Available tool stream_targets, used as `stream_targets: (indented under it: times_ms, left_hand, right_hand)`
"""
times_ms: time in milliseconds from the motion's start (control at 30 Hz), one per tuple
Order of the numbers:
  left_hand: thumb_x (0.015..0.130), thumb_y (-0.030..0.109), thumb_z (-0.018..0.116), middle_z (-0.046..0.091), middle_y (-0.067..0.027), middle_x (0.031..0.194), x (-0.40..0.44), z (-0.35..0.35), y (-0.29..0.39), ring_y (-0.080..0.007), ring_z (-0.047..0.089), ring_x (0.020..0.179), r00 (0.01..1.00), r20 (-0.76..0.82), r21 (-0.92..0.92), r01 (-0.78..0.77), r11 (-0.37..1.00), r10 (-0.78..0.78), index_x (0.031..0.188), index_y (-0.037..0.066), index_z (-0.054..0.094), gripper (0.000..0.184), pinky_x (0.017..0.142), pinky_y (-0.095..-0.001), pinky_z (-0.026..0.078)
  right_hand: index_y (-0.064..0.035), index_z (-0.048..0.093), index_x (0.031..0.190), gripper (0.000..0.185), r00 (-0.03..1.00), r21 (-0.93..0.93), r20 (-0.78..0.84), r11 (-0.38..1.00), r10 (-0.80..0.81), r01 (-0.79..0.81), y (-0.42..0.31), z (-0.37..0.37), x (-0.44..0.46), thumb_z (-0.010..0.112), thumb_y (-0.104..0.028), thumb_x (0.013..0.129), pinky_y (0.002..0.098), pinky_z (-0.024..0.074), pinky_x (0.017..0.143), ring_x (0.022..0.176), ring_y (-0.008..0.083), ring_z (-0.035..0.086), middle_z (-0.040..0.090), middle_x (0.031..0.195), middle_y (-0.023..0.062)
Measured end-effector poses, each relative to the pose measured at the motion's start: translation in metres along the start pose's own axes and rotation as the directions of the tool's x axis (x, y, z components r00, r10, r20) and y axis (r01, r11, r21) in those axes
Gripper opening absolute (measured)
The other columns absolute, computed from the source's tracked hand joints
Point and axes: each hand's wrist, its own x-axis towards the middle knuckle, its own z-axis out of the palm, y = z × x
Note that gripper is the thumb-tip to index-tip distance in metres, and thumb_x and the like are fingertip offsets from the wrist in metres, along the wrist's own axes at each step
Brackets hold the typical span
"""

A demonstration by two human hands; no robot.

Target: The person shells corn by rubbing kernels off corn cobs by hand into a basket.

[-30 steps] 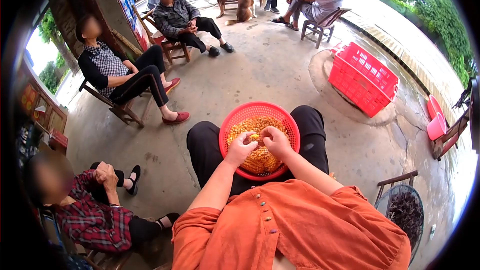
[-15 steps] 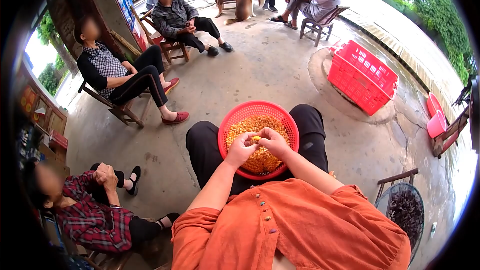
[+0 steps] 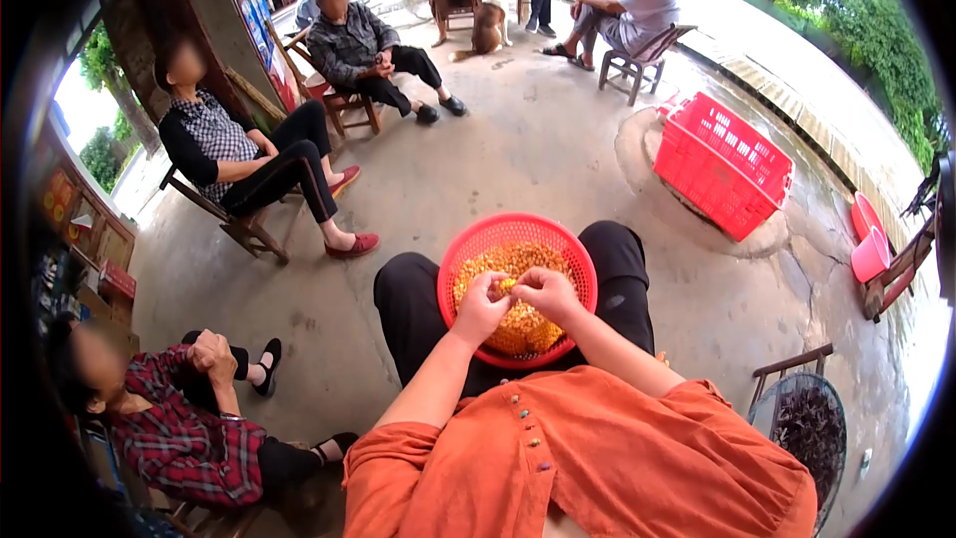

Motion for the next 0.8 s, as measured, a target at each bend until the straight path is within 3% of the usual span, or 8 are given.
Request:
stream_targets:
  times_ms: [67, 200, 267, 367, 467, 567, 733, 800]
  left_hand:
    - [0.075, 0.008, 0.075, 0.055, -0.0013, 0.082, 0.003, 0.004, -0.020, -0.0085, 0.056, 0.071, 0.988, -0.079, 0.152, -0.118, 0.981, 0.131, 0.104, 0.003, 0.058, 0.034, 0.061, -0.0252, 0.046]
    - [0.073, 0.014, 0.075, 0.056, -0.0158, 0.092, -0.002, 0.001, 0.005, -0.0323, 0.058, 0.076, 0.932, -0.067, 0.419, -0.298, 0.858, 0.356, 0.101, 0.007, 0.057, 0.034, 0.067, -0.0394, 0.049]
    - [0.073, 0.013, 0.074, 0.056, -0.0175, 0.094, -0.007, 0.003, 0.019, -0.0362, 0.059, 0.081, 0.971, -0.046, 0.427, -0.194, 0.883, 0.235, 0.102, 0.007, 0.056, 0.034, 0.069, -0.0426, 0.049]
    - [0.073, 0.012, 0.072, 0.056, -0.0182, 0.096, -0.007, 0.005, 0.011, -0.0384, 0.059, 0.084, 0.939, -0.005, 0.500, -0.295, 0.814, 0.344, 0.102, 0.007, 0.057, 0.033, 0.071, -0.0449, 0.050]
    - [0.072, 0.012, 0.071, 0.056, -0.0185, 0.098, -0.007, 0.005, 0.010, -0.0394, 0.059, 0.087, 0.951, 0.032, 0.511, -0.280, 0.813, 0.307, 0.102, 0.007, 0.057, 0.034, 0.073, -0.0463, 0.050]
    - [0.070, 0.012, 0.072, 0.056, -0.0181, 0.098, -0.005, 0.005, 0.003, -0.0385, 0.059, 0.087, 0.942, 0.030, 0.488, -0.305, 0.818, 0.334, 0.101, 0.007, 0.058, 0.035, 0.073, -0.0457, 0.050]
    - [0.070, 0.011, 0.070, 0.057, -0.0168, 0.095, -0.003, 0.003, -0.001, -0.0346, 0.060, 0.083, 0.945, 0.024, 0.444, -0.303, 0.843, 0.327, 0.099, 0.006, 0.059, 0.031, 0.072, -0.0420, 0.051]
    - [0.070, 0.010, 0.068, 0.057, -0.0151, 0.092, -0.003, -0.002, 0.001, -0.0288, 0.061, 0.079, 0.983, 0.000, 0.321, -0.172, 0.931, 0.182, 0.099, 0.005, 0.060, 0.030, 0.071, -0.0359, 0.051]
  right_hand:
    - [-0.0019, 0.067, 0.085, 0.018, 0.998, -0.058, -0.034, 0.997, -0.049, 0.047, 0.014, 0.004, 0.006, 0.071, -0.018, 0.079, 0.0255, 0.0484, 0.067, 0.072, 0.0079, 0.058, 0.065, 0.076, 0.0011]
    - [-0.0013, 0.067, 0.082, 0.017, 0.996, -0.116, -0.089, 0.993, -0.009, -0.001, 0.008, 0.005, 0.002, 0.068, -0.017, 0.076, 0.0264, 0.0485, 0.065, 0.070, 0.0093, 0.059, 0.065, 0.073, 0.0029]
    - [-0.0015, 0.067, 0.082, 0.018, 0.997, -0.145, -0.078, 0.989, 0.019, -0.030, 0.007, 0.005, 0.000, 0.067, -0.018, 0.075, 0.0275, 0.0486, 0.065, 0.070, 0.0108, 0.060, 0.065, 0.072, 0.0044]
    - [-0.0034, 0.068, 0.081, 0.020, 0.994, -0.146, -0.097, 0.988, 0.044, -0.058, 0.018, 0.008, 0.001, 0.067, -0.023, 0.074, 0.0296, 0.0490, 0.064, 0.067, 0.0137, 0.061, 0.065, 0.071, 0.0067]
    - [-0.0058, 0.068, 0.078, 0.022, 0.993, -0.174, -0.115, 0.984, 0.030, -0.050, 0.016, 0.008, -0.002, 0.068, -0.027, 0.072, 0.0317, 0.0495, 0.063, 0.065, 0.0170, 0.063, 0.066, 0.070, 0.0090]
    - [-0.0057, 0.066, 0.076, 0.020, 0.996, -0.319, -0.077, 0.948, -0.034, 0.008, 0.015, 0.007, -0.001, 0.067, -0.025, 0.070, 0.0362, 0.0500, 0.065, 0.072, 0.0262, 0.064, 0.065, 0.074, 0.0121]
    - [-0.0043, 0.063, 0.071, 0.019, 0.973, -0.544, -0.038, 0.822, -0.227, 0.170, 0.007, -0.004, -0.002, 0.066, -0.023, 0.072, 0.0365, 0.0480, 0.062, 0.068, 0.0268, 0.061, 0.061, 0.071, 0.0129]
    - [-0.0056, 0.065, 0.074, 0.019, 0.978, -0.486, -0.088, 0.865, -0.189, 0.123, 0.010, -0.012, 0.000, 0.066, -0.025, 0.073, 0.0360, 0.0490, 0.064, 0.070, 0.0271, 0.062, 0.063, 0.075, 0.0141]
